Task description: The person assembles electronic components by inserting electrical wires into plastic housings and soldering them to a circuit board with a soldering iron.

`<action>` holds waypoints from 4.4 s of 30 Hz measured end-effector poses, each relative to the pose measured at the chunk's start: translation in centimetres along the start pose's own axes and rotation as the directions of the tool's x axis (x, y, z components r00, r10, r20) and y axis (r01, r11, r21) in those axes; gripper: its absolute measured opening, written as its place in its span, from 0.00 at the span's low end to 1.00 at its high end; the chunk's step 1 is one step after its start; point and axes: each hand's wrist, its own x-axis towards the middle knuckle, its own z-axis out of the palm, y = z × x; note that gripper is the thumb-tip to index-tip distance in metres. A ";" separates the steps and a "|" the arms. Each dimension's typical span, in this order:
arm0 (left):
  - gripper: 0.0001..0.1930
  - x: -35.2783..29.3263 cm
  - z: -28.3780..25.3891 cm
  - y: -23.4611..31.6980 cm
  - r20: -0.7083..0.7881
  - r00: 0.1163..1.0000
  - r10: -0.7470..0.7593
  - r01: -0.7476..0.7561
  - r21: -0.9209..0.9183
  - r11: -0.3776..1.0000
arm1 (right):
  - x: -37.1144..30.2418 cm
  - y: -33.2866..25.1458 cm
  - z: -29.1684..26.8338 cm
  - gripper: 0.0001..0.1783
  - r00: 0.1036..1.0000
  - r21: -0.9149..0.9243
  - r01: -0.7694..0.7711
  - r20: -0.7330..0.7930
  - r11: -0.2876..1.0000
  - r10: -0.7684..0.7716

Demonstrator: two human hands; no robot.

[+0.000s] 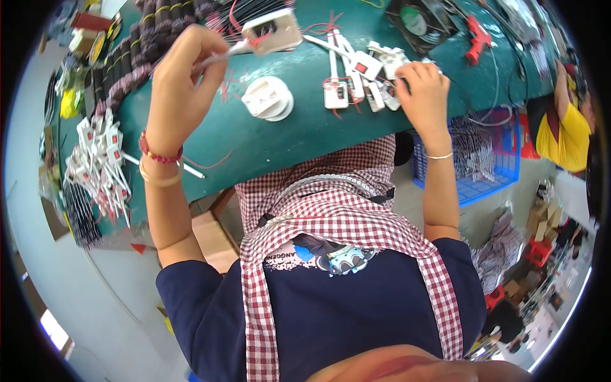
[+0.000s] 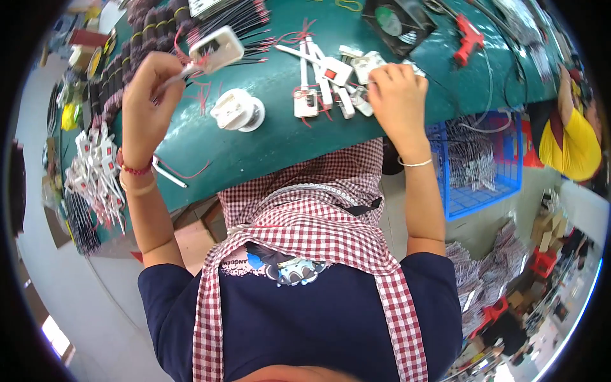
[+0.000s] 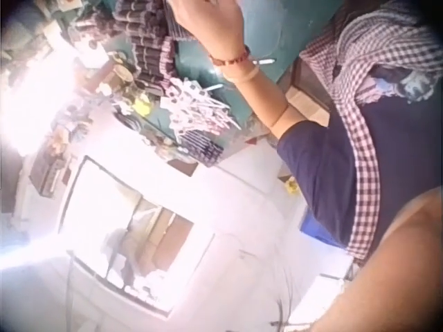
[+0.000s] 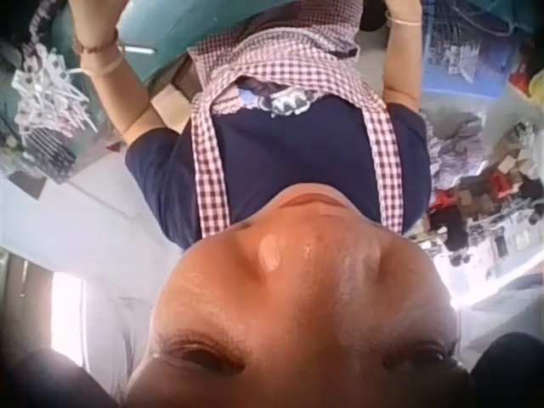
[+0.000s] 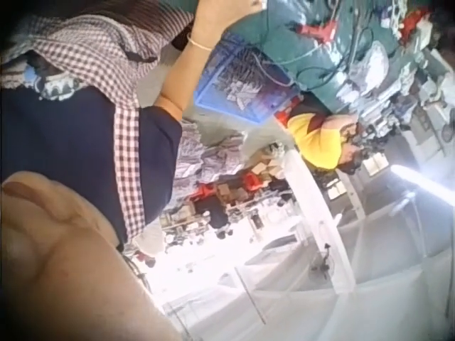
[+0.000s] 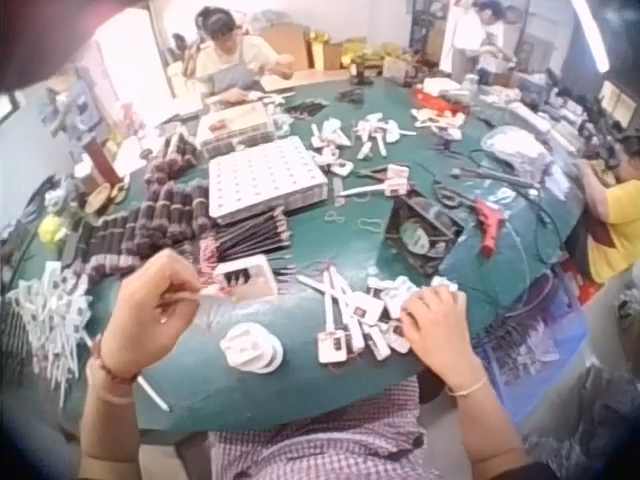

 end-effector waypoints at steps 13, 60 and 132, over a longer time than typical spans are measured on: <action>0.07 -11.7 1.3 -1.5 -0.161 0.907 -0.389 0.402 0.064 0.913 | 2.9 0.4 0.4 0.17 0.991 0.148 0.027 0.124 0.989 -0.046; 0.14 -10.7 2.5 3.2 -0.122 0.963 -0.241 0.244 0.017 0.970 | 6.5 -16.1 -3.1 0.05 0.884 0.950 -0.098 0.220 0.297 -0.412; 0.09 -9.0 4.8 3.9 -0.295 0.750 -0.592 0.288 -0.660 0.694 | 4.9 -18.3 -2.1 0.09 0.978 0.842 -0.208 0.164 -0.498 -0.131</action>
